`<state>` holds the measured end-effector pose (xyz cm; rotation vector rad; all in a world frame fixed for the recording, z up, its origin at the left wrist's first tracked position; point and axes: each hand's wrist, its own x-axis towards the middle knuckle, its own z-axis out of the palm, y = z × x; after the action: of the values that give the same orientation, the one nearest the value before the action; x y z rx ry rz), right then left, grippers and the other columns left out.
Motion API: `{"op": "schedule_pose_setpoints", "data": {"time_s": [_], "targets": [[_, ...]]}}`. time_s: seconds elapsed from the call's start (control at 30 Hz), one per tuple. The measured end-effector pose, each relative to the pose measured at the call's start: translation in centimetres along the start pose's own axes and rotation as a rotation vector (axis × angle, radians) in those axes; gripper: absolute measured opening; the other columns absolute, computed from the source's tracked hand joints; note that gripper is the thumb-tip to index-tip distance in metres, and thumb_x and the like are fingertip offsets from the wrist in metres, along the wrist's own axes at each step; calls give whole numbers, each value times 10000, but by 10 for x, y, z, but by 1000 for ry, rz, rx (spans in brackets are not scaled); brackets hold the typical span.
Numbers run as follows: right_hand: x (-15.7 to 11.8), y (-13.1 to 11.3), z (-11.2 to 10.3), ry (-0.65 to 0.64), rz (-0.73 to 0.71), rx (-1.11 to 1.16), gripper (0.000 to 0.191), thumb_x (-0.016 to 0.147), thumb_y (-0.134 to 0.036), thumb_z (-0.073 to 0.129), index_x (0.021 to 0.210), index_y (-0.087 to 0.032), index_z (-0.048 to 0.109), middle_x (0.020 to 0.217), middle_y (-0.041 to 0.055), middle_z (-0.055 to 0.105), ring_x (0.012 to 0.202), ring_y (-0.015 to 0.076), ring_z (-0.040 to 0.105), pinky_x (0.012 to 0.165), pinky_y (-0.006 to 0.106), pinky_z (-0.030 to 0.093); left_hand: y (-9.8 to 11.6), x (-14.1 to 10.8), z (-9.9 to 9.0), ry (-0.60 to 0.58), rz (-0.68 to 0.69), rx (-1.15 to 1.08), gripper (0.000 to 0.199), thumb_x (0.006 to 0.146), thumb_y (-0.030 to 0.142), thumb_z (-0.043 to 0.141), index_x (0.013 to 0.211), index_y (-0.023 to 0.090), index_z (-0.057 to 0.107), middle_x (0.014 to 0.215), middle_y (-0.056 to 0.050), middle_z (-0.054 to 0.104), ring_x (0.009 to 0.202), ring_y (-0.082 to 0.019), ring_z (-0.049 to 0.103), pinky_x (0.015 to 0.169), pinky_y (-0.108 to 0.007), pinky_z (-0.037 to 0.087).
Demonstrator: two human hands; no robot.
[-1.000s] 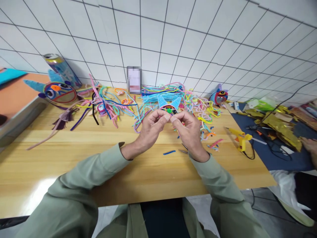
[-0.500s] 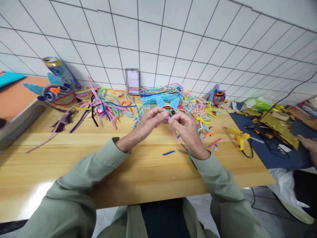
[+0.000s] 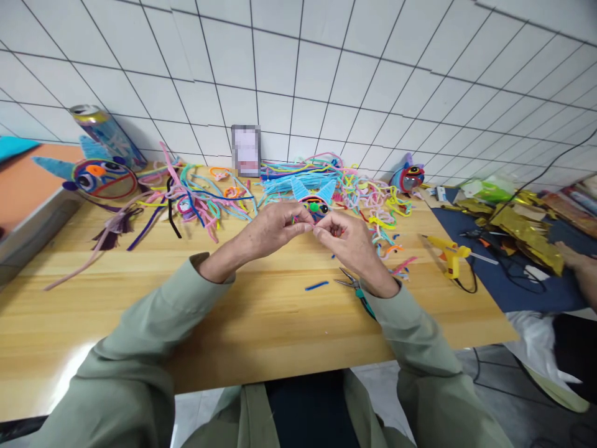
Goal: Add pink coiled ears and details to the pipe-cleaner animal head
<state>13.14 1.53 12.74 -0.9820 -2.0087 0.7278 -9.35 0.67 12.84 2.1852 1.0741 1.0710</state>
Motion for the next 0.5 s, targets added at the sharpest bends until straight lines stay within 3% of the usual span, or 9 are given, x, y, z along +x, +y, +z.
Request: {"op": "schedule_pose_setpoints", "data": {"time_s": [0.17, 0.37, 0.5], "targets": [[0, 1, -1, -3, 21, 19, 124, 906, -290, 696, 800, -231, 719, 724, -15, 680, 671, 146, 551, 653, 314, 414, -1, 0, 1, 31, -46, -87, 143, 961, 262, 735, 842, 192, 770, 724, 8, 654, 638, -123, 538, 670, -267, 407], [0, 3, 4, 93, 72, 103, 190, 910, -366, 700, 780, -229, 693, 707, -16, 654, 650, 144, 536, 623, 314, 394, 2, -1, 14, 144, -236, -481, 293, 882, 449, 827, 774, 184, 769, 748, -23, 707, 680, -144, 566, 662, -289, 422], [-1, 4, 11, 135, 80, 152, 219, 909, -379, 709, 744, -240, 664, 672, -27, 613, 627, 142, 507, 612, 314, 392, 2, -4, 33, 247, -341, -726, 314, 833, 489, 884, 805, 191, 787, 688, 12, 632, 584, -104, 420, 570, -280, 311]]}}
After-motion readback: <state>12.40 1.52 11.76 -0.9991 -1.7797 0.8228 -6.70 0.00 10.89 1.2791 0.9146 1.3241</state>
